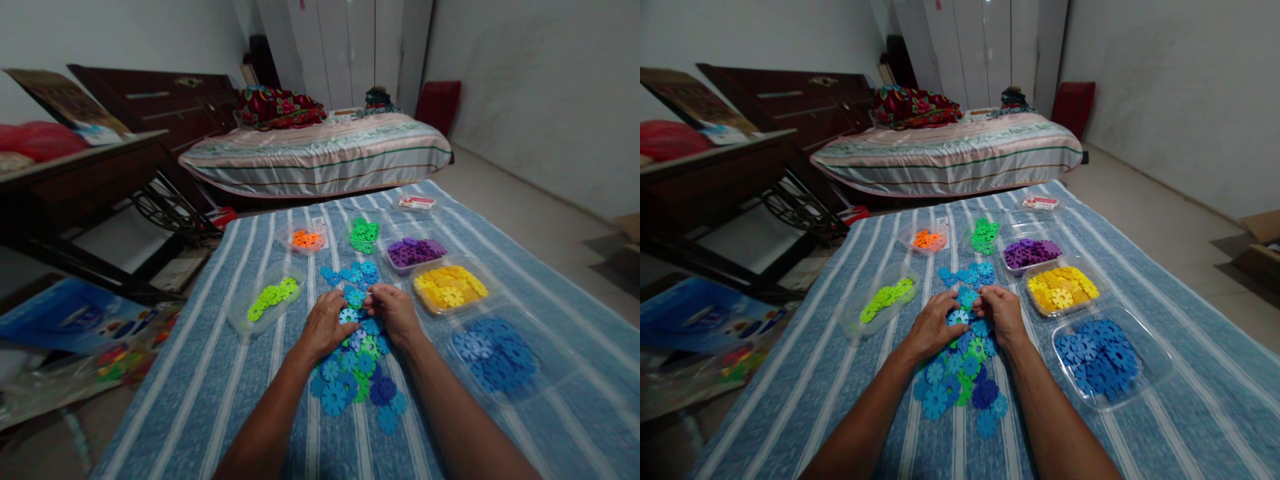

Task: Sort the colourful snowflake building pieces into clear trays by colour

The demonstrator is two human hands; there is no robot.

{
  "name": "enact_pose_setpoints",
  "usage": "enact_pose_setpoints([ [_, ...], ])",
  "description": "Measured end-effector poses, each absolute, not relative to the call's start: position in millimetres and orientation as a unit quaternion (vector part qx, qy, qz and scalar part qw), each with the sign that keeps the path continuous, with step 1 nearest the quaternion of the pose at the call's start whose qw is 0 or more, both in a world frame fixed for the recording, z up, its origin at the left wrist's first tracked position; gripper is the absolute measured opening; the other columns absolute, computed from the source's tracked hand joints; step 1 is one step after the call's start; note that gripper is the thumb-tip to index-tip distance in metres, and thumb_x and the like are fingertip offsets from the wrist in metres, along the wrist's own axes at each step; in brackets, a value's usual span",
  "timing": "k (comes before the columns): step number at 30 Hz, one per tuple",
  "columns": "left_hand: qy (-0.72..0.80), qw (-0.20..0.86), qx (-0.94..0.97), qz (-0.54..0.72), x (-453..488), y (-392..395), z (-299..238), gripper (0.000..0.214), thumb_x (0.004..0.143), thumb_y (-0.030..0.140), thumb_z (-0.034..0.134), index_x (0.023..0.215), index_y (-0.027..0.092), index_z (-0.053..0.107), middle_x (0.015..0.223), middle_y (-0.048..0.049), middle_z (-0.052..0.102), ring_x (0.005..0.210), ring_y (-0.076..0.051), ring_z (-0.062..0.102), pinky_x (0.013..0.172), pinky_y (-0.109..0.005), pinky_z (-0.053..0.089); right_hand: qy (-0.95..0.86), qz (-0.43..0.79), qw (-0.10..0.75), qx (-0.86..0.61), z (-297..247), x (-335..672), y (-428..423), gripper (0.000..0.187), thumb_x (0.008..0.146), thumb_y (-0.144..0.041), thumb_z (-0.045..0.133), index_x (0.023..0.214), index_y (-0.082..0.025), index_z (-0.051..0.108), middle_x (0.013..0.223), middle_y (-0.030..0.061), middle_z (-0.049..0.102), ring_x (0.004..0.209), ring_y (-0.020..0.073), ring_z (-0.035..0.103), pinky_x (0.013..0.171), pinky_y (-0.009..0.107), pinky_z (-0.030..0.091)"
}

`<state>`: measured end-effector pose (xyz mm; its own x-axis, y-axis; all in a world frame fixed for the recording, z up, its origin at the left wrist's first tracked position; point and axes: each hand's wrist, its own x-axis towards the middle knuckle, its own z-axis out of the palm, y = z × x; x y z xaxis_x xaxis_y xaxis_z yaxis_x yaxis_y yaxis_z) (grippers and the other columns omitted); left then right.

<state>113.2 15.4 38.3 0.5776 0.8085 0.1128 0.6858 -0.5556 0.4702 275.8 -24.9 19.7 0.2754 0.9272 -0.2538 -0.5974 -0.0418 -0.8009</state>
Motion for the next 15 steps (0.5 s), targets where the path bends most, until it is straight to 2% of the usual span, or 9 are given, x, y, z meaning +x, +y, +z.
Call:
enact_pose_setpoints([
  [5,0.442,0.225,0.847,0.193,111.1,14.7,39.6,0.025,0.063,0.020,0.073,0.083,0.020,0.059,0.119,-0.0105,0.063,0.115,-0.028,0.056,0.098,-0.044,0.045,-0.190,0.573,0.665,-0.439,19.1,276.0,-24.4,0.024,0.062,-0.036,0.076,0.071,-0.016,0.067,0.056,0.0015,0.066,0.047,0.0110,0.056,0.046,0.022,0.046],
  [10,0.459,0.247,0.822,0.228,107.5,16.6,43.8,0.011,0.070,0.022,0.065,0.070,0.021,0.054,0.114,-0.0083,0.066,0.110,-0.025,0.059,0.096,-0.040,0.046,-0.187,0.573,0.664,-0.444,17.9,276.2,-24.1,0.022,0.064,-0.035,0.075,0.072,-0.016,0.067,0.056,0.0016,0.066,0.048,0.0114,0.058,0.046,0.021,0.046],
  [15,0.484,0.219,0.816,0.229,100.8,23.6,45.7,0.017,0.074,0.025,0.061,0.061,0.021,0.049,0.109,-0.0078,0.067,0.105,-0.023,0.061,0.094,-0.038,0.046,-0.188,0.575,0.662,-0.443,17.3,275.8,-24.1,0.022,0.065,-0.035,0.075,0.072,-0.016,0.067,0.056,0.0016,0.066,0.048,0.0105,0.058,0.046,0.020,0.046],
])
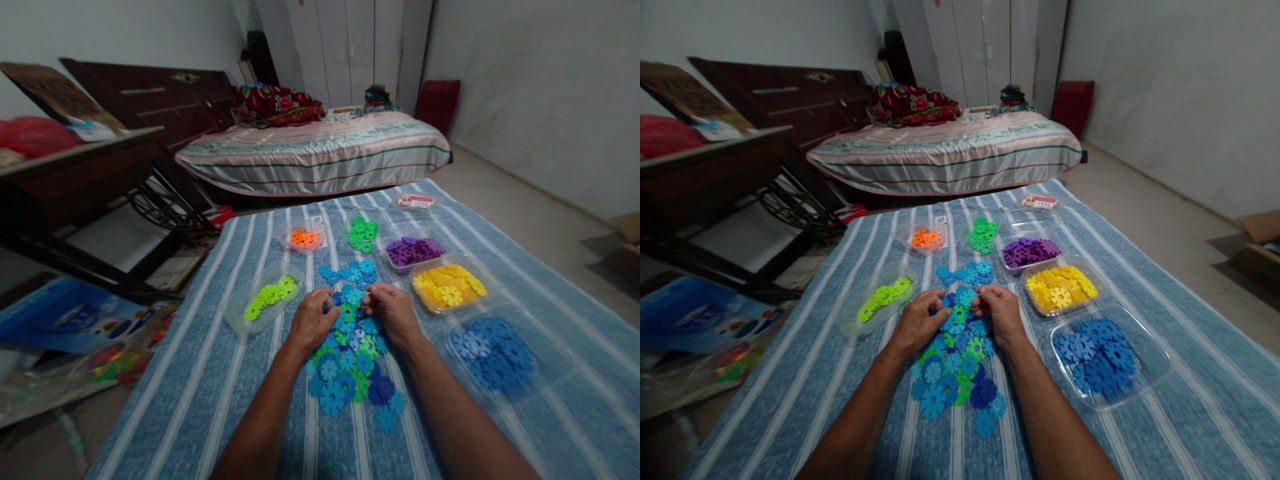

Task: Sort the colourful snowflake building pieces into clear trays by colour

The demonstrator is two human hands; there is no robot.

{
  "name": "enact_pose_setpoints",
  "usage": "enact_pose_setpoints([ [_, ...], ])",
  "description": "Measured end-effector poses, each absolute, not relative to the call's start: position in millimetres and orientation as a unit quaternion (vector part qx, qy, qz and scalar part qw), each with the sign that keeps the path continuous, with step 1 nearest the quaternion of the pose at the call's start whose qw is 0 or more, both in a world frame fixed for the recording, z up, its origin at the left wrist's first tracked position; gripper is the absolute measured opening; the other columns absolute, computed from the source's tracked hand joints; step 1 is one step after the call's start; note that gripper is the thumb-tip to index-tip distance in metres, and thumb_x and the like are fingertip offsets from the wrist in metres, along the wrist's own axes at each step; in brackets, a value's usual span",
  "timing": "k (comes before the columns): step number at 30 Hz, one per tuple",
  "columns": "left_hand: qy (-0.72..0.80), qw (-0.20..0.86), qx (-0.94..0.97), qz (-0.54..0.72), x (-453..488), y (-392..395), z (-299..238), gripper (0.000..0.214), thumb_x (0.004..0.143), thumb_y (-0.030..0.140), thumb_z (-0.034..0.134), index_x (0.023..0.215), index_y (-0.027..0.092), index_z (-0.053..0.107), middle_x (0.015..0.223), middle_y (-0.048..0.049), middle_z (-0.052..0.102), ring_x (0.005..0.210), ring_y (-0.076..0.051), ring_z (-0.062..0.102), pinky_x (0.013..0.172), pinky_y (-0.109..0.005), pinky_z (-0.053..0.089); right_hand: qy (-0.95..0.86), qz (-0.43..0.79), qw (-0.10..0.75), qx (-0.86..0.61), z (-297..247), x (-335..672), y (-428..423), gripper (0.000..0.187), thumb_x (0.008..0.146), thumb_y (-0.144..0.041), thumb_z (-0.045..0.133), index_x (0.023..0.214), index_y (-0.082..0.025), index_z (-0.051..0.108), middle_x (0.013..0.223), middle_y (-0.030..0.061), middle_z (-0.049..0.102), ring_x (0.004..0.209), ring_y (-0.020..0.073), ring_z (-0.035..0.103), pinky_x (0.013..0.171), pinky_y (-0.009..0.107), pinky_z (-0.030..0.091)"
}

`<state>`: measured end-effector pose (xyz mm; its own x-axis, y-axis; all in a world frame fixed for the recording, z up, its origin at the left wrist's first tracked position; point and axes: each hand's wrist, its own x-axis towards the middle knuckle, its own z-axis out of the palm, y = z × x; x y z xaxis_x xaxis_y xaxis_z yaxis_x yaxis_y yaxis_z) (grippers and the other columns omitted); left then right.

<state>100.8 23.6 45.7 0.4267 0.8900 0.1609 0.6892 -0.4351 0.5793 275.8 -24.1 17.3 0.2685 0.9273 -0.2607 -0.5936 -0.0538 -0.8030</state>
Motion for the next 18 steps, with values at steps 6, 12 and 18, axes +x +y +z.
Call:
enact_pose_setpoints([
  [6,0.507,0.119,0.828,0.210,98.4,22.3,41.6,0.006,0.075,0.022,0.060,0.080,0.019,0.061,0.111,-0.0112,0.065,0.109,-0.027,0.058,0.098,-0.043,0.044,-0.191,0.575,0.663,-0.440,16.2,275.5,-23.5,0.021,0.065,-0.034,0.075,0.072,-0.016,0.067,0.057,0.0018,0.066,0.048,0.0110,0.058,0.046,0.021,0.046],
  [12,0.460,0.098,0.868,0.156,104.6,13.3,34.5,0.023,0.078,0.033,0.066,0.095,0.017,0.067,0.131,-0.0156,0.054,0.125,-0.034,0.046,0.105,-0.048,0.039,-0.197,0.578,0.661,-0.437,14.3,276.2,-23.5,0.023,0.066,-0.035,0.075,0.074,-0.015,0.067,0.057,0.0017,0.067,0.050,0.0108,0.059,0.047,0.020,0.046],
  [18,0.477,0.123,0.864,0.101,110.6,11.6,39.3,0.026,0.077,0.031,0.070,0.098,0.015,0.066,0.135,-0.0165,0.051,0.129,-0.033,0.043,0.108,-0.047,0.036,-0.195,0.575,0.661,-0.441,14.8,275.4,-23.4,0.024,0.064,-0.036,0.076,0.073,-0.015,0.067,0.057,0.0018,0.067,0.049,0.0107,0.058,0.047,0.020,0.046],
])
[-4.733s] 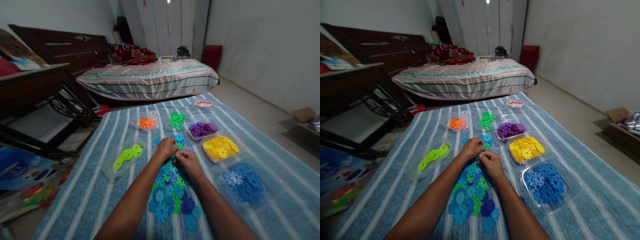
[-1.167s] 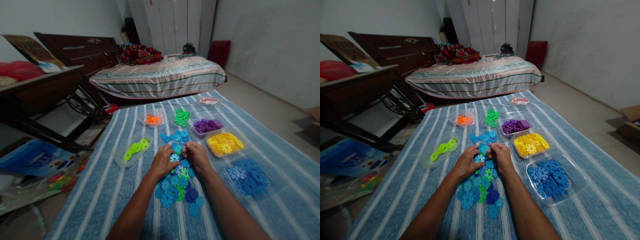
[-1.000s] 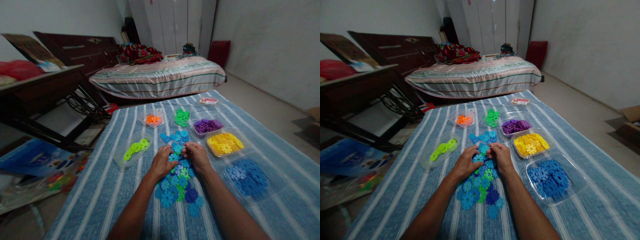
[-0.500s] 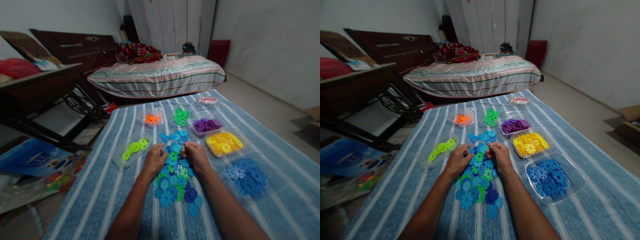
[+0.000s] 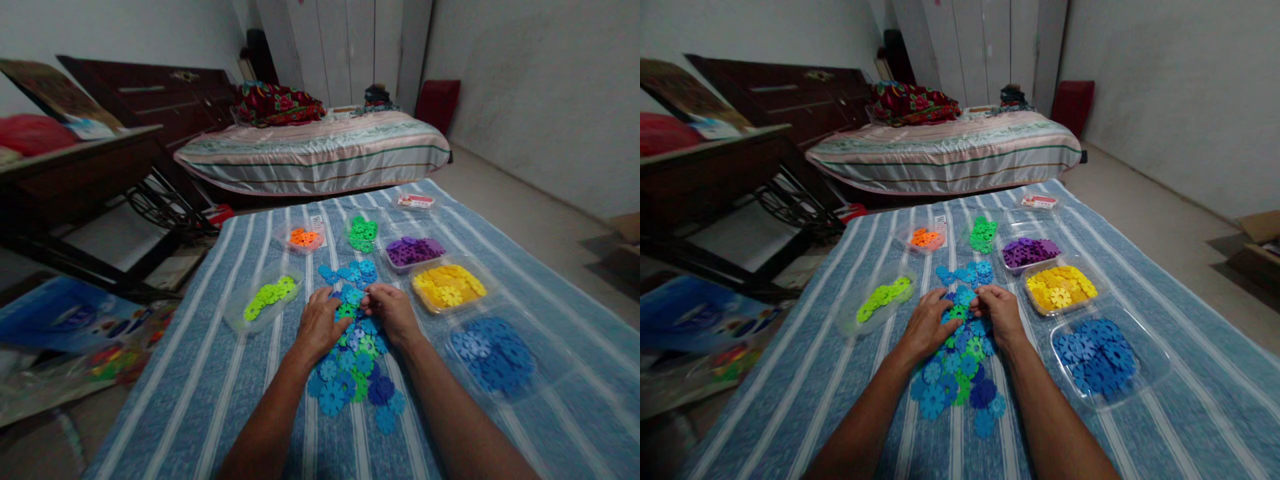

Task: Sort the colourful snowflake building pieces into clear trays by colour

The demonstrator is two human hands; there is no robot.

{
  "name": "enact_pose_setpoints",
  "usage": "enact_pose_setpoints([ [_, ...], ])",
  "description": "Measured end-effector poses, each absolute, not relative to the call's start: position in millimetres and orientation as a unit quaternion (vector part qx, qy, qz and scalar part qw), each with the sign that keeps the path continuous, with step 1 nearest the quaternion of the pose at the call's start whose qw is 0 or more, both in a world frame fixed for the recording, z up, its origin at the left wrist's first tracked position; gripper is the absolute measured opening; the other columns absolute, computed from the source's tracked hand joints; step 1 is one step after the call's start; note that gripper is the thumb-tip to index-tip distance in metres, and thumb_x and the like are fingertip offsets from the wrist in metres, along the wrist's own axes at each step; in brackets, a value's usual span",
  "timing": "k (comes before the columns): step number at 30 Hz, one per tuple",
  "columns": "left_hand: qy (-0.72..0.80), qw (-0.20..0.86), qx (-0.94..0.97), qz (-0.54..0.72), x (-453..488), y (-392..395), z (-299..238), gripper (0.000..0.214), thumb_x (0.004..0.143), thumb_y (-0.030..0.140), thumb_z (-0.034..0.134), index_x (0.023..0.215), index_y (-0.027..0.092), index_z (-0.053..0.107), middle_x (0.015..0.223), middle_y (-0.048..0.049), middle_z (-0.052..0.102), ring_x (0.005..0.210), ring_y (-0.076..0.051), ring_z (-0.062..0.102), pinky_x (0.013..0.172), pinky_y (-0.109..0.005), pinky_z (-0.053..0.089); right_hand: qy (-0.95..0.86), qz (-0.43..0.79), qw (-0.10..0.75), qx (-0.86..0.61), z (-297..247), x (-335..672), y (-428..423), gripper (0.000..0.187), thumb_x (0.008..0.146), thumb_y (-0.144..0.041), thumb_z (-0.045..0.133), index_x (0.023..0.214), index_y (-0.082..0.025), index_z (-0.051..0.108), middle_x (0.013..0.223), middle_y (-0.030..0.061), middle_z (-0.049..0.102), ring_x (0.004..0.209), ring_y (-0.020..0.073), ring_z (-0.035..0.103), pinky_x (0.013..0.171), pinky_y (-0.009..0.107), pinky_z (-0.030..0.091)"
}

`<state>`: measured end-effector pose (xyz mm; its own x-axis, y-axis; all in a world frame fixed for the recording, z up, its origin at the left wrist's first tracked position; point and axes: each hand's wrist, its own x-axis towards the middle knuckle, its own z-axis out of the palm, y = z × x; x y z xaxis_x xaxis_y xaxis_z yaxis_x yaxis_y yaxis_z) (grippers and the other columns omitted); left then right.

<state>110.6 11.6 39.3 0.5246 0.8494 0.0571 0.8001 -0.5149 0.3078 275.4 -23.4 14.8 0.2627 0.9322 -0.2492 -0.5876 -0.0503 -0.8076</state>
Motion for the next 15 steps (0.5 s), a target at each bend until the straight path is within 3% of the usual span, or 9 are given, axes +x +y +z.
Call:
enact_pose_setpoints([
  [9,0.511,0.202,0.820,0.161,115.4,11.2,41.8,0.022,0.064,0.019,0.075,0.078,0.019,0.058,0.127,-0.0132,0.059,0.125,-0.029,0.049,0.104,-0.044,0.040,-0.194,0.578,0.662,-0.436,15.9,275.4,-23.0,0.024,0.064,-0.035,0.076,0.072,-0.015,0.068,0.056,0.0019,0.066,0.048,0.0103,0.058,0.047,0.020,0.046],
  [15,0.525,0.275,0.779,0.207,111.9,15.0,49.5,0.013,0.067,0.022,0.067,0.058,0.018,0.057,0.120,-0.0096,0.065,0.117,-0.027,0.057,0.102,-0.043,0.041,-0.192,0.576,0.661,-0.440,14.9,275.8,-23.0,0.025,0.064,-0.036,0.076,0.073,-0.015,0.068,0.056,0.0022,0.067,0.048,0.0106,0.059,0.047,0.020,0.046],
])
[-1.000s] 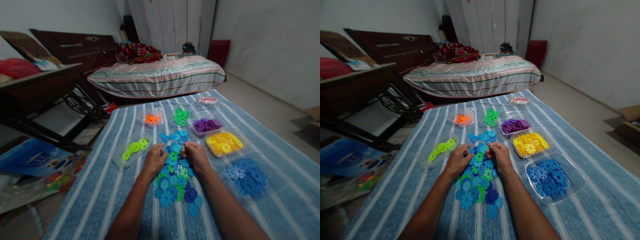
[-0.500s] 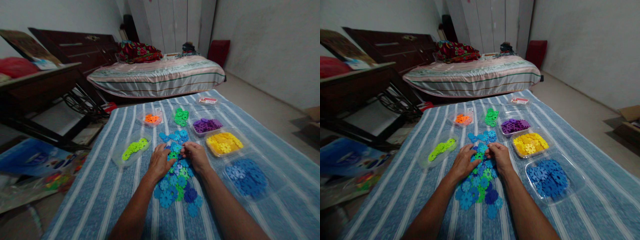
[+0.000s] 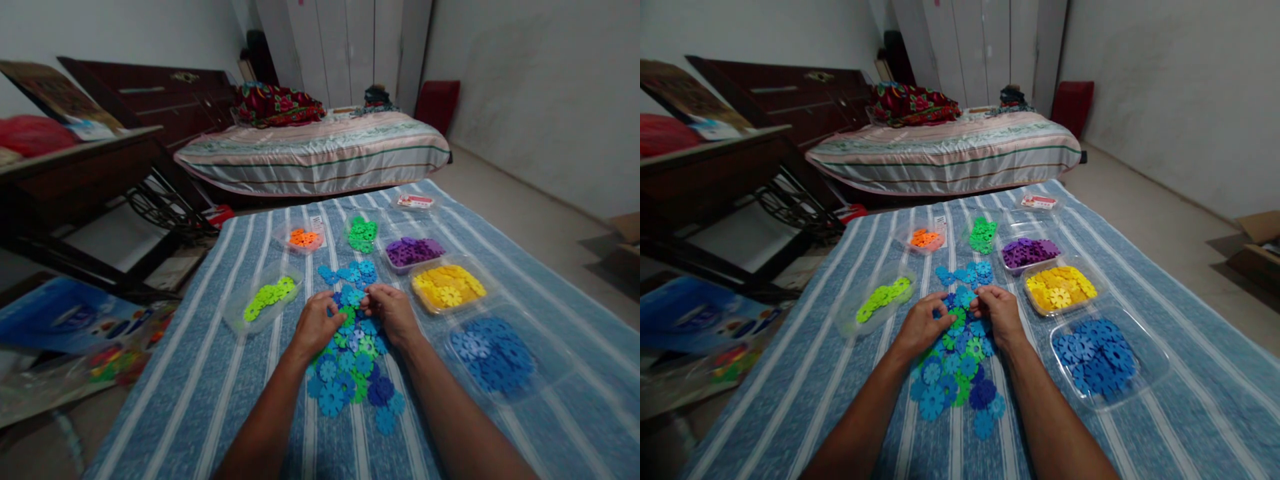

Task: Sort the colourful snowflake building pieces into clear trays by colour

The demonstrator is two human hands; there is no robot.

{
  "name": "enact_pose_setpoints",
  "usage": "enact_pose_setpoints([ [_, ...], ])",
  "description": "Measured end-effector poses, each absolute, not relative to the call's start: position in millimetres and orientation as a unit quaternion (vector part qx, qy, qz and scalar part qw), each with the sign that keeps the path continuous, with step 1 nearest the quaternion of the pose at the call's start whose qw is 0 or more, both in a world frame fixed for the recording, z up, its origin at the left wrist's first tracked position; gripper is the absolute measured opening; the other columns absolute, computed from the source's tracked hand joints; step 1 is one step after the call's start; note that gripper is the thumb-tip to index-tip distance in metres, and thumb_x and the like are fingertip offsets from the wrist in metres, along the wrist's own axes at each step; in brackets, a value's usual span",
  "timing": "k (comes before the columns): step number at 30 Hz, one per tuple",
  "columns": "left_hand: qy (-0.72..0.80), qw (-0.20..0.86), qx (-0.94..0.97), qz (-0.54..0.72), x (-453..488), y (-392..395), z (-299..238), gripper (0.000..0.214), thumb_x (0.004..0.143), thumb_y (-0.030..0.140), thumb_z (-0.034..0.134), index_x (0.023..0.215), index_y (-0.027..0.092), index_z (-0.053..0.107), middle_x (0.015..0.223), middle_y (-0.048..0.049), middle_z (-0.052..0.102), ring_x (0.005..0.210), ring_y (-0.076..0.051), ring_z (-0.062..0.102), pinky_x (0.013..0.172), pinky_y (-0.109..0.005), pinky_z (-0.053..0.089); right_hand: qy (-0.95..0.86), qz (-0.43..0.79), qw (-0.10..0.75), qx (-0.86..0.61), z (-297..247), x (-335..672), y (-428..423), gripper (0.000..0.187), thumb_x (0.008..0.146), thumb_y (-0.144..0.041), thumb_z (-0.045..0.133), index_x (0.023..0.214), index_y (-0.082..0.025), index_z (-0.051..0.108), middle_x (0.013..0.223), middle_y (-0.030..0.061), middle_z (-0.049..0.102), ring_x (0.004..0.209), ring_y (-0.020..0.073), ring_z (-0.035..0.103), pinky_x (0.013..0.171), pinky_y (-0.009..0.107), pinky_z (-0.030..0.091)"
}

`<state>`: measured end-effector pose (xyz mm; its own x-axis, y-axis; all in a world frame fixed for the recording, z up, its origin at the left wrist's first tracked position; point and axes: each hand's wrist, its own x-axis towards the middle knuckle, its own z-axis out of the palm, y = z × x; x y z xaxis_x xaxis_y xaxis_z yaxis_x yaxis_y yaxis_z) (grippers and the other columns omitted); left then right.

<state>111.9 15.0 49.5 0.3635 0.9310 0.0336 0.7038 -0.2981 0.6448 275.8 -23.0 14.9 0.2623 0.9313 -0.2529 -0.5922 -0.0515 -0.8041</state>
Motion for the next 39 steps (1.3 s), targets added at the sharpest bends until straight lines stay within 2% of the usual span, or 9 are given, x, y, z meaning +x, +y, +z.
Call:
enact_pose_setpoints([
  [6,0.518,0.335,0.739,0.271,111.9,24.0,64.0,0.020,0.067,0.026,0.064,0.050,0.019,0.056,0.089,-0.0059,0.073,0.089,-0.022,0.066,0.085,-0.035,0.049,-0.189,0.576,0.661,-0.442,15.8,275.5,-22.9,0.025,0.063,-0.036,0.076,0.073,-0.014,0.067,0.056,0.0022,0.067,0.047,0.0107,0.058,0.046,0.020,0.046],
  [11,0.543,0.399,0.665,0.320,131.5,44.0,73.7,0.020,0.067,0.028,0.065,0.054,0.017,0.054,0.048,0.0033,0.056,0.049,-0.014,0.059,0.051,-0.023,0.045,-0.192,0.576,0.660,-0.442,16.1,275.7,-22.4,0.026,0.063,-0.037,0.076,0.073,-0.014,0.068,0.056,0.0026,0.067,0.048,0.0111,0.059,0.046,0.020,0.047],
  [15,0.525,0.496,0.573,0.387,167.0,73.9,96.2,0.017,0.069,0.024,0.067,0.061,0.015,0.054,0.046,0.0042,0.054,0.042,-0.010,0.055,0.046,-0.020,0.045,-0.193,0.576,0.659,-0.443,16.5,275.6,-22.6,0.026,0.063,-0.037,0.076,0.073,-0.014,0.067,0.057,0.0029,0.067,0.048,0.0112,0.059,0.046,0.020,0.047],
  [19,0.459,0.591,0.479,0.459,195.6,98.5,115.2,0.014,0.071,0.020,0.067,0.075,0.014,0.056,0.065,-0.0013,0.065,0.060,-0.012,0.066,0.061,-0.024,0.054,-0.191,0.580,0.660,-0.438,17.3,275.9,-23.0,0.027,0.063,-0.038,0.076,0.073,-0.014,0.067,0.057,0.0030,0.067,0.047,0.0106,0.058,0.046,0.020,0.046],
  [22,0.490,0.560,0.516,0.425,195.5,99.6,108.7,0.013,0.071,0.022,0.067,0.074,0.014,0.058,0.066,-0.0020,0.066,0.059,-0.012,0.065,0.057,-0.022,0.051,-0.187,0.583,0.661,-0.434,17.7,276.3,-22.6,0.027,0.062,-0.038,0.076,0.072,-0.014,0.067,0.056,0.0026,0.067,0.047,0.0105,0.058,0.046,0.019,0.046],
  [25,0.500,0.482,0.646,0.317,178.6,89.0,88.2,0.008,0.068,0.021,0.065,0.068,0.014,0.062,0.057,0.0008,0.062,0.054,-0.012,0.060,0.054,-0.022,0.047,-0.185,0.581,0.663,-0.434,17.8,276.2,-22.0,0.026,0.062,-0.037,0.076,0.072,-0.015,0.067,0.056,0.0022,0.067,0.047,0.0106,0.058,0.045,0.020,0.046],
  [28,0.468,0.370,0.772,0.221,159.8,76.4,69.1,0.009,0.064,0.021,0.065,0.070,0.014,0.067,0.061,0.0014,0.063,0.061,-0.015,0.061,0.061,-0.024,0.047,-0.185,0.574,0.666,-0.438,17.4,275.7,-22.0,0.024,0.063,-0.036,0.076,0.072,-0.015,0.068,0.056,0.0020,0.067,0.047,0.0108,0.058,0.046,0.020,0.046],
  [33,0.434,0.221,0.867,0.103,150.4,61.2,56.5,0.026,0.067,0.023,0.068,0.093,0.018,0.071,0.089,-0.0031,0.068,0.085,-0.020,0.063,0.077,-0.028,0.049,-0.184,0.569,0.673,-0.435,16.6,275.6,-23.1,0.023,0.063,-0.035,0.076,0.071,-0.015,0.068,0.055,0.0023,0.067,0.049,0.0120,0.059,0.045,0.020,0.046],
  [39,0.428,0.184,0.883,0.065,153.0,59.4,51.8,0.027,0.069,0.029,0.070,0.095,0.019,0.069,0.090,-0.0037,0.065,0.089,-0.021,0.061,0.080,-0.030,0.047,-0.181,0.575,0.671,-0.432,18.0,276.7,-23.7,0.023,0.062,-0.034,0.077,0.071,-0.015,0.068,0.056,0.0026,0.067,0.049,0.0122,0.059,0.045,0.021,0.047],
])
